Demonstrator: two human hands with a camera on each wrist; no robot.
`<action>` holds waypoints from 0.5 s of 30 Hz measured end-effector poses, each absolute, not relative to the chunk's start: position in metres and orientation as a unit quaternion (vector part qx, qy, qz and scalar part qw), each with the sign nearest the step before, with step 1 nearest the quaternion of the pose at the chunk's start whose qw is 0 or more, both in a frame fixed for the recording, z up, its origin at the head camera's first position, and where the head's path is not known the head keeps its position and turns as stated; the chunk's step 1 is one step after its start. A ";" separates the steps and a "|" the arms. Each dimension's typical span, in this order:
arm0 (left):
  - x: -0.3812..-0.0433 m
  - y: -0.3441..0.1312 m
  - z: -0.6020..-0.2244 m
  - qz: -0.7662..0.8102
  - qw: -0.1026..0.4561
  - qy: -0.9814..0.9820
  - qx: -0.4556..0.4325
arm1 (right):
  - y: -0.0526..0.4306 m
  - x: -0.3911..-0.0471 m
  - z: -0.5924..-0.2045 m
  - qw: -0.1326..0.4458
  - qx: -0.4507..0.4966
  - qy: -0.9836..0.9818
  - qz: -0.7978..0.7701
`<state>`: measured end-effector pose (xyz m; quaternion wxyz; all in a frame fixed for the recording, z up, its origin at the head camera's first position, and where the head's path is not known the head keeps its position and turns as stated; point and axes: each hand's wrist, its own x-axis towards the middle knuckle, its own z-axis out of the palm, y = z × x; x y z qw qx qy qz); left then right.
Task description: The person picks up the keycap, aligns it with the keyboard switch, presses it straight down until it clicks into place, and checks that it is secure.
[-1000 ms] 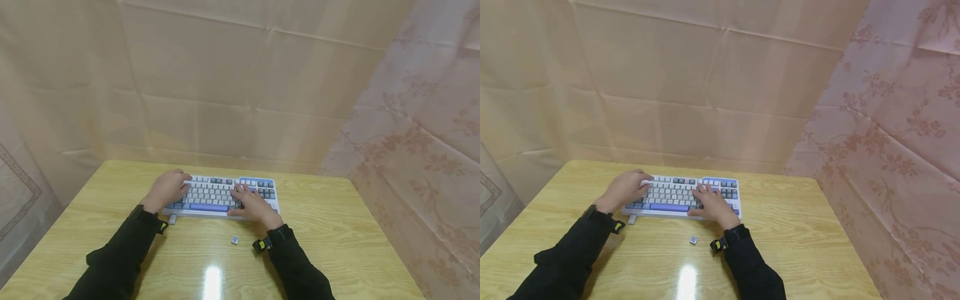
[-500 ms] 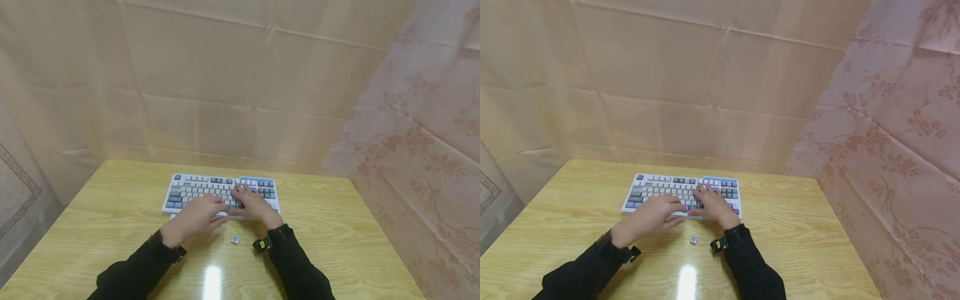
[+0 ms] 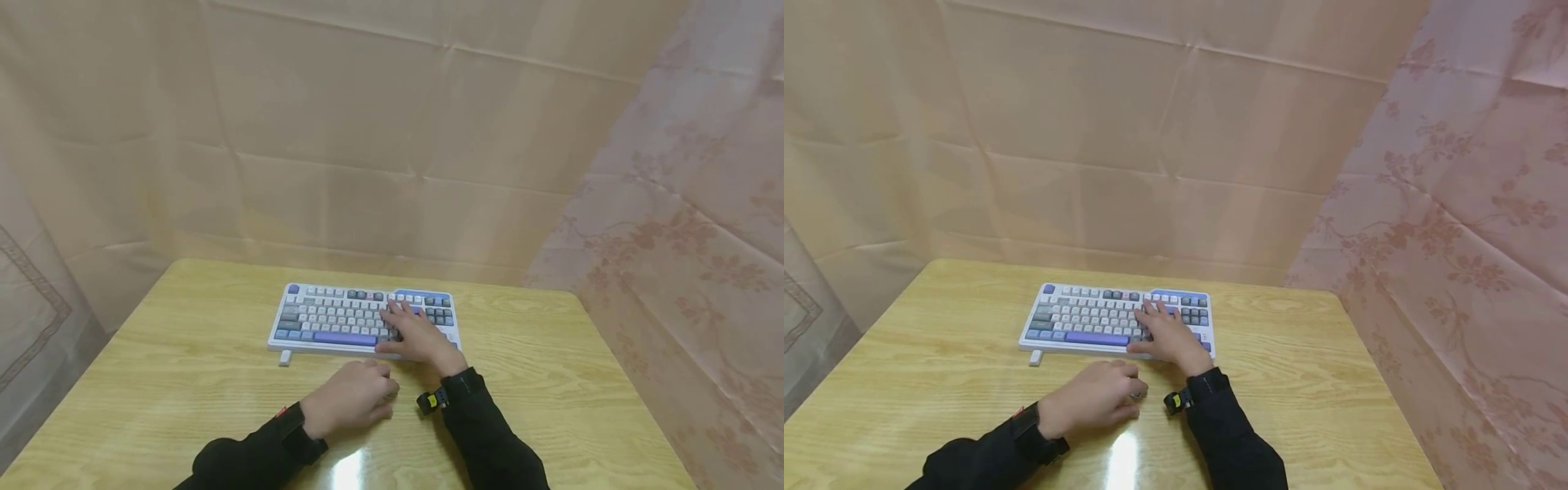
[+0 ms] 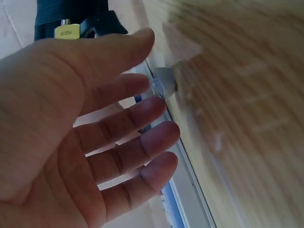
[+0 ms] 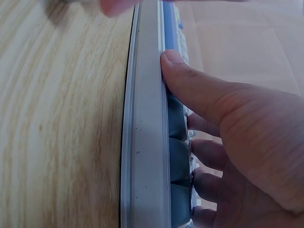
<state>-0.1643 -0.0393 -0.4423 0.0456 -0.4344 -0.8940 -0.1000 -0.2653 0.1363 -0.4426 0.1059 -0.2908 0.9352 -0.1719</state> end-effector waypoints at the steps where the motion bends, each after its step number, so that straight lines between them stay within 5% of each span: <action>1: -0.165 -0.039 -0.443 -0.100 0.043 -0.896 -0.431 | 0.137 -0.265 -0.443 0.105 -0.291 0.936 -0.171; 15: -0.169 -0.042 -0.445 -0.117 0.031 -0.901 -0.417 | 0.137 -0.266 -0.445 0.104 -0.291 0.935 -0.171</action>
